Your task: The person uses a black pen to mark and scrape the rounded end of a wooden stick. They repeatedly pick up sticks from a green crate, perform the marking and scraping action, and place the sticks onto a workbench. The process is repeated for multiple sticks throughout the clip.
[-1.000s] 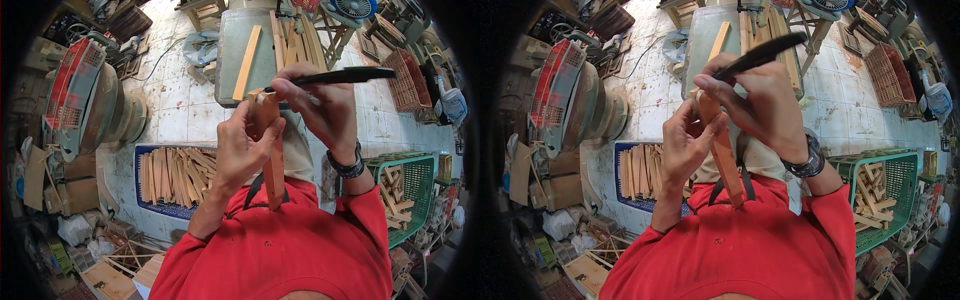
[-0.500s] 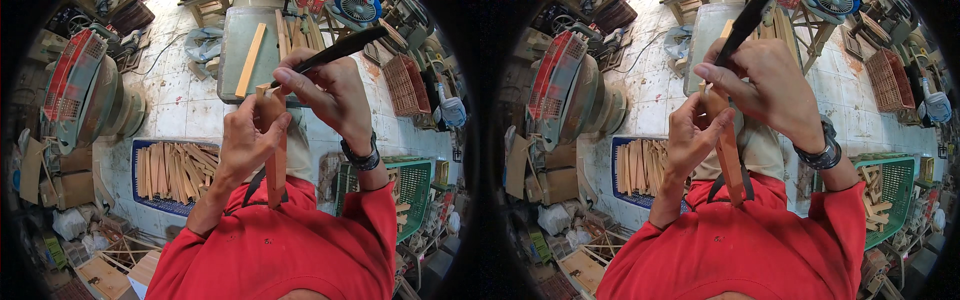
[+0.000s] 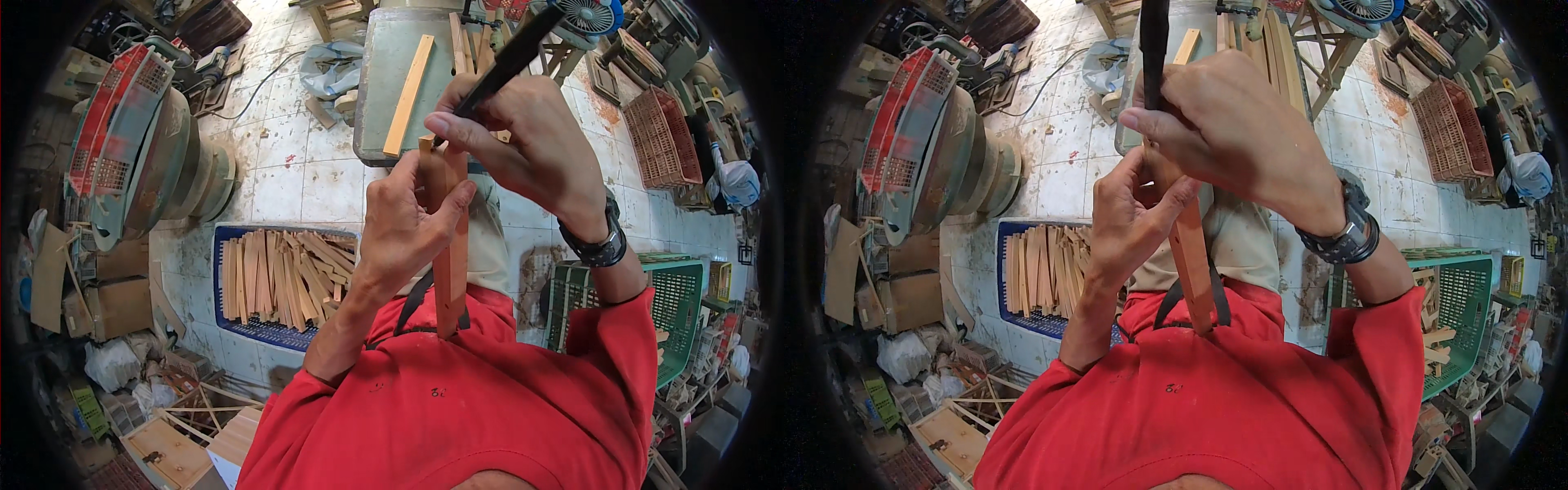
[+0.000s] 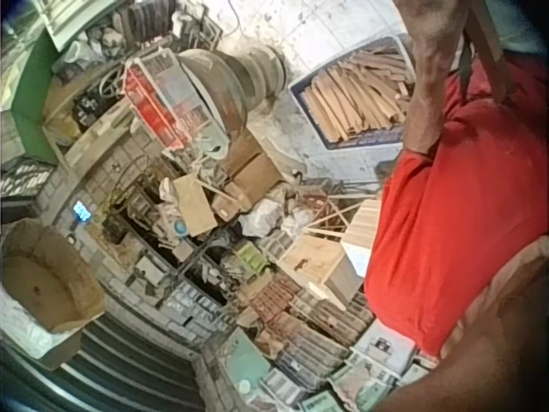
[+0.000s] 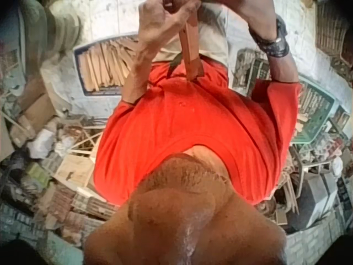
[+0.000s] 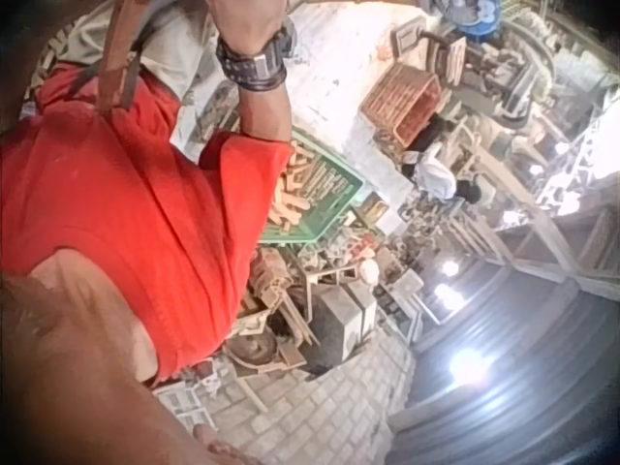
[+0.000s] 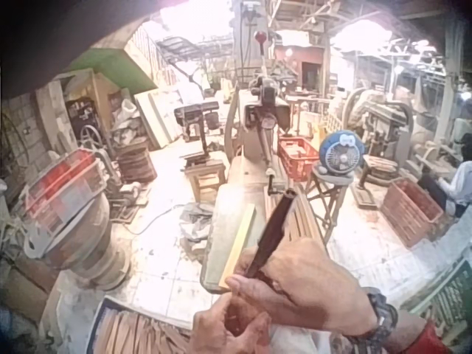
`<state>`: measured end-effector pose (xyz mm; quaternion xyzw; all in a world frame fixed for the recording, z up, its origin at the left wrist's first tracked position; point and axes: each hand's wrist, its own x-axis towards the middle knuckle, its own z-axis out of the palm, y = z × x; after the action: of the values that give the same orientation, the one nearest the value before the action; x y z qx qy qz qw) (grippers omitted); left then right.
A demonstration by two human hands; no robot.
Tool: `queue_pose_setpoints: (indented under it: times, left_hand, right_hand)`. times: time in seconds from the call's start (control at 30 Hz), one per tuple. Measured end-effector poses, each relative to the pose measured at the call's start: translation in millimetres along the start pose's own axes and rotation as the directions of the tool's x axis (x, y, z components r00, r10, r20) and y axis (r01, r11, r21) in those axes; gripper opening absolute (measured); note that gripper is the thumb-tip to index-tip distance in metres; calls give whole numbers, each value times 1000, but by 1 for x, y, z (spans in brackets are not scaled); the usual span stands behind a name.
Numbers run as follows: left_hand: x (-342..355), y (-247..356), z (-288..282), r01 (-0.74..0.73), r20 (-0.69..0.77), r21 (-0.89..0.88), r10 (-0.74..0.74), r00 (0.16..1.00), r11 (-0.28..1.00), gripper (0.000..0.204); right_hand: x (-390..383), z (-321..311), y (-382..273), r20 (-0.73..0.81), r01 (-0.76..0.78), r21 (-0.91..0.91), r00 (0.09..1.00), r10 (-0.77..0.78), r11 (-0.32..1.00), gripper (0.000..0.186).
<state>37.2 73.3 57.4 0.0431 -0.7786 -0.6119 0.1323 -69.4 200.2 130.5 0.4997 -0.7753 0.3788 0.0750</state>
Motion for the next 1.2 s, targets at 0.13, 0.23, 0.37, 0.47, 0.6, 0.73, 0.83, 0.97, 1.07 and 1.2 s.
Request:
queue_pose_setpoints:
  times: [0.13, 0.23, 0.37, 0.47, 0.6, 0.73, 0.83, 0.97, 1.07, 1.2]
  left_hand:
    - [-1, 2, -5, 69, 60, 45, -72, 996, 997, 25]
    - [-2, 2, -6, 83, 68, 58, -87, 994, 995, 26]
    - [-2, 5, -4, 81, 64, 64, -85, 994, 995, 24]
    - [-2, 9, -7, 98, 68, 79, -103, 992, 992, 23]
    - [-2, 5, -5, 34, 42, 40, -36, 998, 999, 22]
    - [-3, 3, -6, 88, 69, 45, -91, 993, 995, 20]
    - [-3, 8, -6, 88, 66, 31, -90, 994, 996, 21]
    - [-3, 4, -8, 102, 87, 28, -104, 991, 994, 23]
    - [0, -1, -11, 157, 97, -91, -148, 984, 983, 26]
    - [10, -9, -34, 177, 35, -325, -175, 984, 929, 35]
  right_hand:
    - [5, -4, -4, 54, -23, -51, 998, 26, 998, 37]
    - [5, -9, -5, 130, -7, -79, 991, 18, 997, 31]
    - [9, -7, 1, 77, 57, -144, 996, -47, 988, 31]
    - [11, -10, -2, 99, 30, -107, 995, -19, 994, 31]
    - [12, -11, -8, 144, 35, -74, 989, -25, 997, 31]
    - [12, -9, -1, 93, 66, -110, 994, -56, 992, 32]
    - [11, -11, 2, 89, 6, -52, 996, -2, 999, 33]
    - [11, -9, 0, 87, -29, -16, 996, 30, 999, 35]
    - [4, -16, 2, 70, -266, 135, 964, 258, 955, 31]
    - [-42, -4, 11, -94, -310, 591, 891, 445, 745, 28]
